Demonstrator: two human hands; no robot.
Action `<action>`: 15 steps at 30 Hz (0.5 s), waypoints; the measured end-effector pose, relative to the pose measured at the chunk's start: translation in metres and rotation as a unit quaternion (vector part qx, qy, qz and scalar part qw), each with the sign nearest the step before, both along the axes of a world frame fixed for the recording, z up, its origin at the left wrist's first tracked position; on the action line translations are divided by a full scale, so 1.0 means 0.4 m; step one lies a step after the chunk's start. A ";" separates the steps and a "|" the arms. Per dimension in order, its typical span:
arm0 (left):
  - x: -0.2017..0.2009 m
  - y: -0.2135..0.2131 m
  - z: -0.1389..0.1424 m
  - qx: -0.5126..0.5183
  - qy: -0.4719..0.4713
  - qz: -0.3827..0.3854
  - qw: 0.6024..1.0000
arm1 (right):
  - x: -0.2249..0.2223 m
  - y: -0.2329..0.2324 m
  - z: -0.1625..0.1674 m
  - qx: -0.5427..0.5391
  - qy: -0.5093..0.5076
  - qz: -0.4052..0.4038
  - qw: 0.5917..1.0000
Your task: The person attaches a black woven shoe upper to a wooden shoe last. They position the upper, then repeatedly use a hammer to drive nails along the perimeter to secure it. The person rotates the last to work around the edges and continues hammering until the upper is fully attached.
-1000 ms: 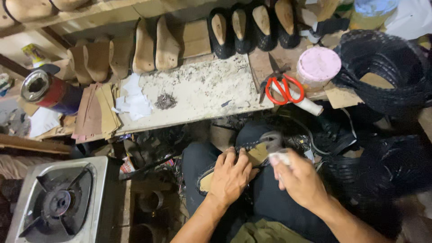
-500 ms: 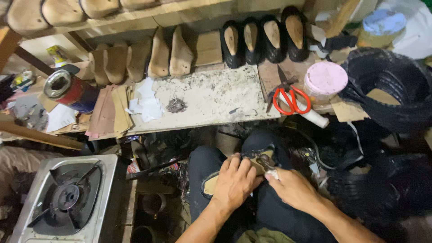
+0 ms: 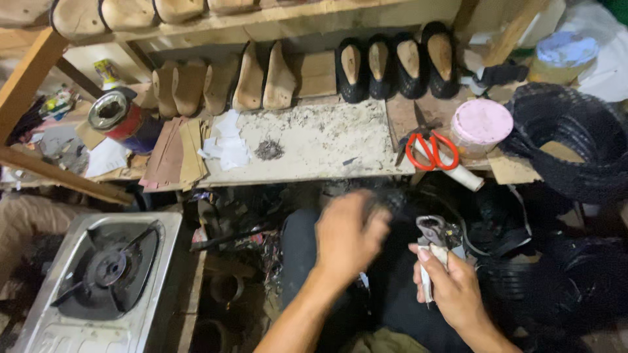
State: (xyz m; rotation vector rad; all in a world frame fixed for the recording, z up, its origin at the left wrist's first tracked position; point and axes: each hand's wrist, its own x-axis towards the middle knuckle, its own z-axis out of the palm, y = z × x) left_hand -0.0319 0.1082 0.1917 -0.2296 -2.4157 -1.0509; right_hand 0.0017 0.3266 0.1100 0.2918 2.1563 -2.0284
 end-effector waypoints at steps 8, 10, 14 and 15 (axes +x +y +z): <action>0.150 -0.217 -0.138 0.228 -0.133 0.060 0.962 | 0.032 -0.147 -0.049 0.054 -0.060 0.255 0.964; 0.174 -0.232 -0.192 0.217 -0.127 0.045 0.967 | 0.045 -0.196 -0.051 0.060 -0.058 0.291 0.953; 0.201 -0.234 -0.262 0.247 -0.177 0.069 0.950 | 0.044 -0.260 -0.018 0.128 -0.002 0.319 0.939; 0.205 -0.229 -0.270 0.247 -0.145 0.062 0.956 | 0.040 -0.270 -0.008 0.161 0.016 0.323 0.932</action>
